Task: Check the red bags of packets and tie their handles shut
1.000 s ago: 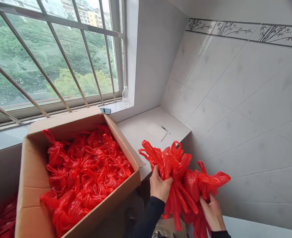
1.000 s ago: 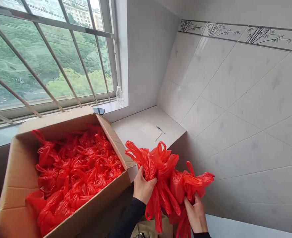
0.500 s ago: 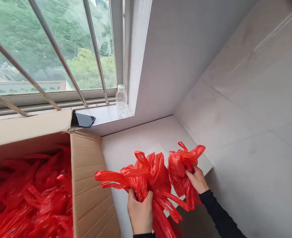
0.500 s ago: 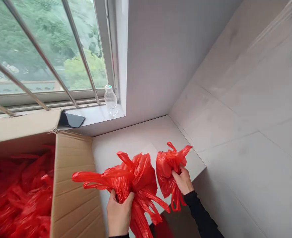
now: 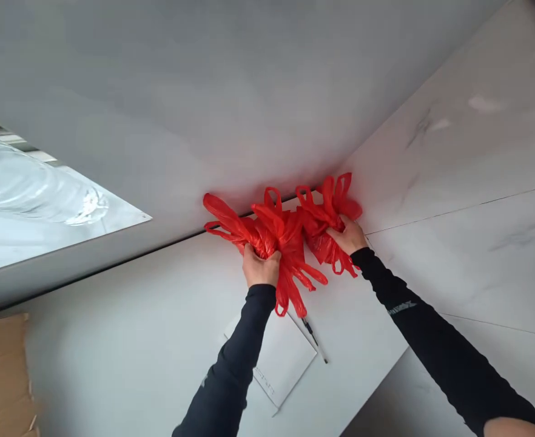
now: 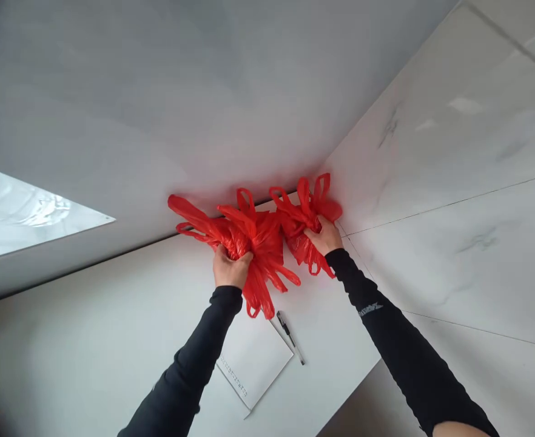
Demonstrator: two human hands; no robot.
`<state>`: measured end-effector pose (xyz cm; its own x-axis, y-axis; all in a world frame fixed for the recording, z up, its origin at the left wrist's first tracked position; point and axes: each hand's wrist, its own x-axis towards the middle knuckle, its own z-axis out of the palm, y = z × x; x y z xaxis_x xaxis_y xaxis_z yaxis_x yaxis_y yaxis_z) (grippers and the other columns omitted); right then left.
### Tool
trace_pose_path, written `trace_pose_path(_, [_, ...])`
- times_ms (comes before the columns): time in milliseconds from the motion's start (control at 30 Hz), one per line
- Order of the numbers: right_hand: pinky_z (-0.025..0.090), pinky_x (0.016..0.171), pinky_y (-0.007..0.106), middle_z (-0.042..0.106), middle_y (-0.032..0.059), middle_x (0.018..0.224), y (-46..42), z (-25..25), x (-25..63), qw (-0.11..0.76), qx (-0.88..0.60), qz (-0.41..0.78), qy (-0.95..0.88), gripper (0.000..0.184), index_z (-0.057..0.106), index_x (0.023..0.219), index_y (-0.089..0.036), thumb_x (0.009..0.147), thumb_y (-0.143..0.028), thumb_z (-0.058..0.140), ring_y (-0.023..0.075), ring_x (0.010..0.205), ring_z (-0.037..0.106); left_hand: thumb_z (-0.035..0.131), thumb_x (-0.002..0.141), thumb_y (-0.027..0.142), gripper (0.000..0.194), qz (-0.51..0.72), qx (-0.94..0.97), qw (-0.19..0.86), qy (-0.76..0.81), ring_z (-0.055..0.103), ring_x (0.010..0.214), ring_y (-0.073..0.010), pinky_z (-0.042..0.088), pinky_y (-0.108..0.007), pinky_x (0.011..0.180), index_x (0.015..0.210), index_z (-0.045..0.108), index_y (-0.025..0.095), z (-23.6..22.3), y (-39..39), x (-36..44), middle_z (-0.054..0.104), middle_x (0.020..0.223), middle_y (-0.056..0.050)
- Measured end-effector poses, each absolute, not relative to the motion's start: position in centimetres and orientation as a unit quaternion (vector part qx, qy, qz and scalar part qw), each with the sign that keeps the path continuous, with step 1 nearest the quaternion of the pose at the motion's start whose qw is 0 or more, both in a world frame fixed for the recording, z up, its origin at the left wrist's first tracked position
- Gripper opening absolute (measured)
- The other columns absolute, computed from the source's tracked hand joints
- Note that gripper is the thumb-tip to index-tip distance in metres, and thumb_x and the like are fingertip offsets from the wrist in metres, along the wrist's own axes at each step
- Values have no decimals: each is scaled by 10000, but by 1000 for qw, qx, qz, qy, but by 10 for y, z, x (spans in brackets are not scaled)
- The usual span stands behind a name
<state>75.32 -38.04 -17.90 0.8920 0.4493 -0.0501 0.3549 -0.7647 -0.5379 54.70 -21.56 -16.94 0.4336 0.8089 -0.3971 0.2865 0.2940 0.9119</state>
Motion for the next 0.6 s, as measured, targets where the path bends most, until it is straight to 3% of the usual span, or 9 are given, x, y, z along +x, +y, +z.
trace_pose_path(67, [510,914,501,715,107,1056,-374,-180,763,272,-933,84,-219,539,638,1233,-186,791,-489,692,337,991,653,731,698,206,309,204,571,640,472,640,778,-175,527,-337,745,928,525,189,-177,-218,562,667,887,-33])
trace_pose_path(133, [490,992,514,655,124,1267,-373,-176,763,279,-929,88,-227,753,486,1437,-195,801,-531,706,347,1144,616,750,726,261,377,206,586,653,434,666,891,-200,539,-347,818,1009,513,187,-177,-222,566,682,1008,-79])
trace_pose_path(233, [393,1125,528,382,136,1564,-394,-174,737,292,-921,56,-252,933,233,1579,-208,851,-595,669,343,1389,426,697,811,337,404,199,613,671,367,685,950,-213,558,-340,834,1134,516,176,-174,-229,554,687,1100,-114])
trace_pose_path(300, [323,1180,518,281,121,1617,-424,-186,702,318,-911,-23,-261,824,203,1586,-209,939,-565,568,310,1456,328,611,874,351,363,194,638,662,342,691,907,-215,571,-344,779,1178,524,174,-175,-229,538,684,1096,-118])
trace_pose_path(400, [279,1203,505,303,138,1600,-481,-227,641,350,-908,-90,-211,732,219,1578,-205,979,-507,514,278,1468,310,548,893,278,249,201,700,603,325,660,913,-245,554,-409,831,1111,600,170,-186,-222,524,650,1048,-115])
trace_pose_path(500, [314,1161,581,344,194,1561,-527,-275,599,368,-907,-98,-181,705,191,1577,-188,1001,-485,468,308,1441,356,570,846,177,143,213,767,529,294,611,1018,-304,473,-491,986,944,672,162,-200,-210,525,612,957,-113])
trace_pose_path(600, [339,1145,569,394,189,1524,-551,-308,591,396,-893,-116,-182,658,195,1568,-203,1014,-473,422,289,1419,390,603,819,157,146,223,809,472,271,616,998,-331,451,-535,1000,933,689,129,-205,-203,524,604,927,-124])
